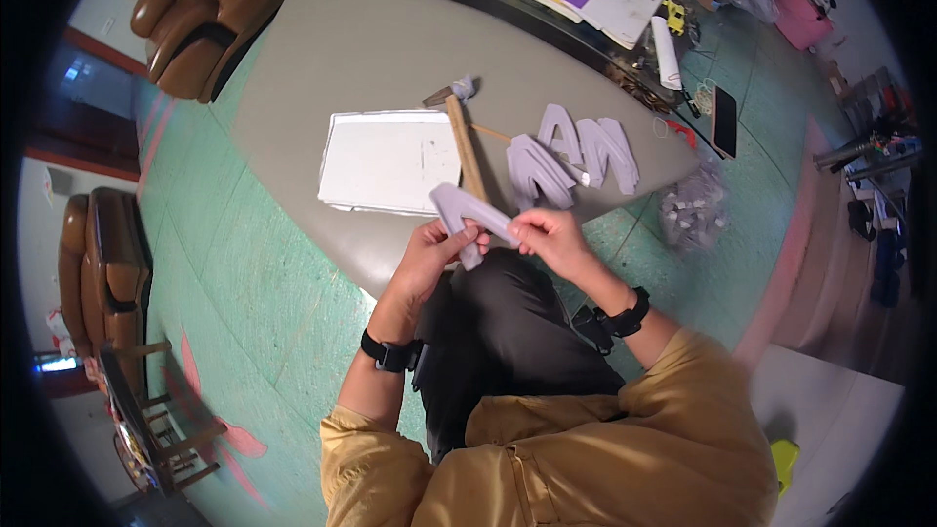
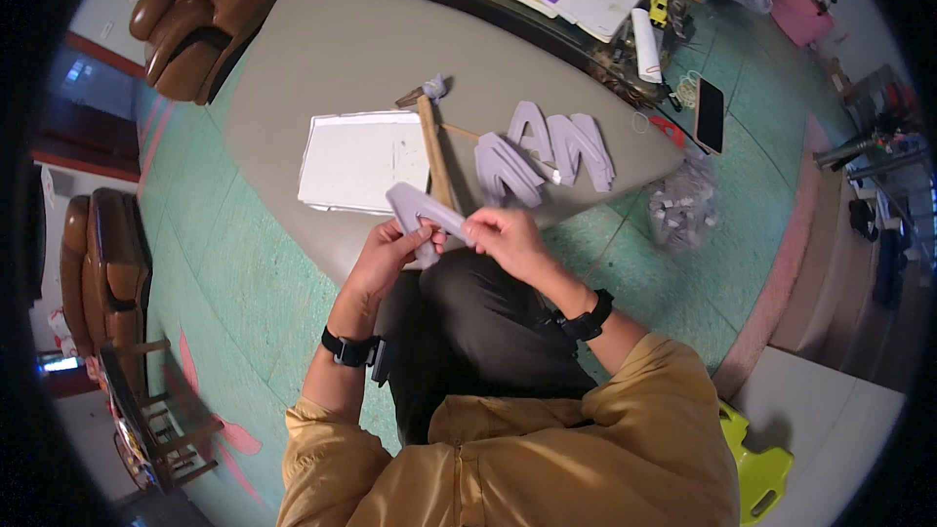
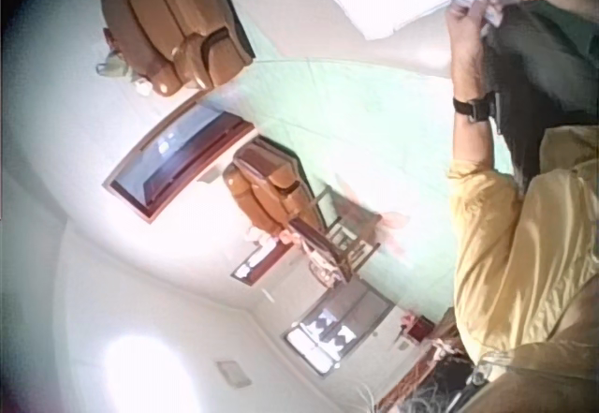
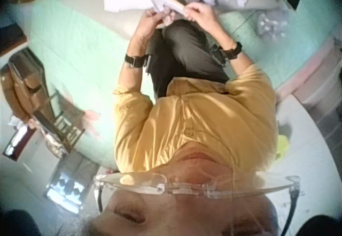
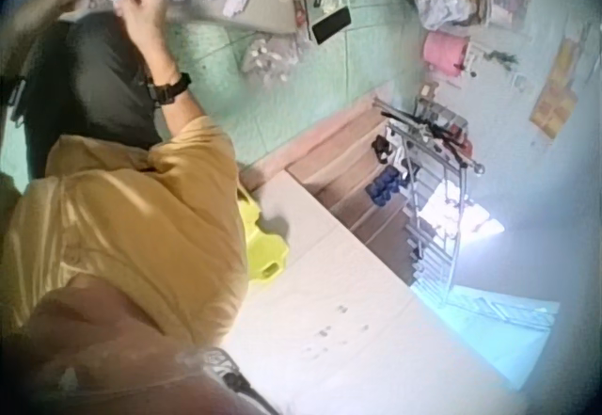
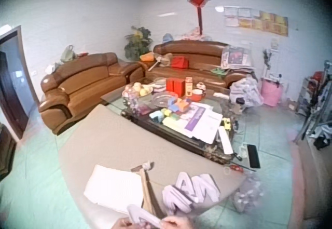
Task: The person assembles paper letters by hammering together layers and folding tabs with their hands.
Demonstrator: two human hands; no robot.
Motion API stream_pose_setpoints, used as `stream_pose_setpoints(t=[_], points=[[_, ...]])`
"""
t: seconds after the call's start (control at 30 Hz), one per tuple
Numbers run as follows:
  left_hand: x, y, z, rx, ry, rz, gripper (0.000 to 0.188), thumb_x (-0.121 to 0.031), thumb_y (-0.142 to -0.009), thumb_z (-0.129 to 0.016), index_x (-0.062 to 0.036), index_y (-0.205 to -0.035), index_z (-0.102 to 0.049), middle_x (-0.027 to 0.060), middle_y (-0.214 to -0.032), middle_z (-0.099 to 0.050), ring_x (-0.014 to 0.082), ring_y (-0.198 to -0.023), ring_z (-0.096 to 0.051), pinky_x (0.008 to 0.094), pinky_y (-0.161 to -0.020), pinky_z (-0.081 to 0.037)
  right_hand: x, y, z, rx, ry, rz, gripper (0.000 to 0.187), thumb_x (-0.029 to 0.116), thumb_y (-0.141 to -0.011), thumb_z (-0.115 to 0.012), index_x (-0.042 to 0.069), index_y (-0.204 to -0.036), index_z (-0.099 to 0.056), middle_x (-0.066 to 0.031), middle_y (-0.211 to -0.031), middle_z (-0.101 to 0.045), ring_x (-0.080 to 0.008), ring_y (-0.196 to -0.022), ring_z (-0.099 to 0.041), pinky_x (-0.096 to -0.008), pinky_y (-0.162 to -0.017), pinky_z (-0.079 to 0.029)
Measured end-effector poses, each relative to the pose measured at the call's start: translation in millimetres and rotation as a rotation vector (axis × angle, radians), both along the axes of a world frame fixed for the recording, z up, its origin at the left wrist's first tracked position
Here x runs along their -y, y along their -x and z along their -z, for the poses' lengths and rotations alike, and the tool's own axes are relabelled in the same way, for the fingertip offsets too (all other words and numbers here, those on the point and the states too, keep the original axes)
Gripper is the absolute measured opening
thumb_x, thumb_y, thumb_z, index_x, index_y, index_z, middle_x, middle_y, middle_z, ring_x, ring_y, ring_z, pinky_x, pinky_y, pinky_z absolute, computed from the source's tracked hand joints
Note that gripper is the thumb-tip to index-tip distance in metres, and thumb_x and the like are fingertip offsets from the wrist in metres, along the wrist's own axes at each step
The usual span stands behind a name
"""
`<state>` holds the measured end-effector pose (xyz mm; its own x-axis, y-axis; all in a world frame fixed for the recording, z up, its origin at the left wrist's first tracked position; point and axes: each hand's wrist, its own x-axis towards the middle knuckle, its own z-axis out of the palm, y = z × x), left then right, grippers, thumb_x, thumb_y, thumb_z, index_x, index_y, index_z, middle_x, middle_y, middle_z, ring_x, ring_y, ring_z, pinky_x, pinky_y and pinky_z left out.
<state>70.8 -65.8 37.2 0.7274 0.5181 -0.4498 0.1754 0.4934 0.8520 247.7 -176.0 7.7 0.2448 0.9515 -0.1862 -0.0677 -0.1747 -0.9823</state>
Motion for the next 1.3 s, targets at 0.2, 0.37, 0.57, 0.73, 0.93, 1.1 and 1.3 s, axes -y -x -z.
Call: stream_pose_setpoints(t=[0.2,0.37,0.57,0.73,0.93,1.1,1.3], points=[[6,-24,7,-0.100,0.115,-0.027,0.023,-0.021,-0.094,-0.043,-0.0018,-0.097,-0.055,0.0077,-0.082,-0.062,0.0177,-0.072,-0.062,0.0309,-0.067,-0.052,25,-23,13,0.032,0.119,-0.051,0.017,0.014,-0.087,-0.058,-0.003,-0.087,-0.063,-0.0021,-0.071,-0.061,-0.0060,-0.060,-0.053,-0.0212,-0.055,-0.045],[8,-37,17,-0.192,0.140,-0.083,0.017,-0.014,-0.092,-0.044,-0.0006,-0.096,-0.053,0.0069,-0.079,-0.060,0.0173,-0.068,-0.061,0.0309,-0.065,-0.053,12,-63,19,0.562,0.025,0.342,0.009,0.012,-0.077,-0.061,0.005,-0.083,-0.061,-0.0140,-0.074,-0.060,-0.0306,-0.065,-0.058,-0.0346,-0.058,-0.046],[11,-41,30,-0.231,0.191,-0.121,0.015,-0.007,-0.087,-0.047,-0.0002,-0.100,-0.052,0.0093,-0.080,-0.060,0.0194,-0.069,-0.062,0.0325,-0.068,-0.054,-18,-68,45,0.822,0.079,0.243,0.011,0.012,-0.073,-0.064,0.004,-0.079,-0.058,-0.0134,-0.079,-0.058,-0.0316,-0.076,-0.058,-0.0402,-0.066,-0.046],[14,-36,35,-0.189,0.218,-0.164,0.018,-0.003,-0.085,-0.046,0.0016,-0.101,-0.052,0.0109,-0.082,-0.060,0.0201,-0.070,-0.062,0.0325,-0.069,-0.054,-28,-68,56,0.986,0.150,0.263,0.014,0.014,-0.070,-0.066,0.004,-0.073,-0.058,-0.0137,-0.079,-0.060,-0.0321,-0.077,-0.059,-0.0406,-0.067,-0.049],[16,-33,35,-0.096,0.228,-0.244,0.025,-0.012,-0.089,-0.039,0.0002,-0.108,-0.050,0.0096,-0.084,-0.060,0.0160,-0.071,-0.060,0.0270,-0.064,-0.051,-24,-89,37,0.441,0.276,0.125,0.016,0.016,-0.071,-0.068,0.001,-0.077,-0.065,-0.0098,-0.071,-0.064,-0.0165,-0.062,-0.060,-0.0293,-0.059,-0.046],[16,-36,31,-0.123,0.175,-0.297,0.032,-0.026,-0.093,-0.038,-0.0011,-0.109,-0.050,0.0084,-0.081,-0.059,0.0158,-0.067,-0.059,0.0272,-0.063,-0.049,-8,-102,4,-0.087,0.249,-0.027,0.016,0.014,-0.075,-0.069,0.001,-0.081,-0.063,0.0031,-0.069,-0.057,-0.0043,-0.057,-0.046,-0.0202,-0.049,-0.036],[29,-52,22,-0.059,0.301,-0.383,0.039,-0.035,-0.094,-0.038,-0.0009,-0.110,-0.050,0.0099,-0.086,-0.059,0.0170,-0.071,-0.060,0.0292,-0.067,-0.049,10,-61,3,-0.108,0.180,-0.184,0.009,0.005,-0.077,-0.066,-0.001,-0.082,-0.062,-0.0006,-0.075,-0.061,-0.0057,-0.065,-0.054,-0.0207,-0.059,-0.045]])
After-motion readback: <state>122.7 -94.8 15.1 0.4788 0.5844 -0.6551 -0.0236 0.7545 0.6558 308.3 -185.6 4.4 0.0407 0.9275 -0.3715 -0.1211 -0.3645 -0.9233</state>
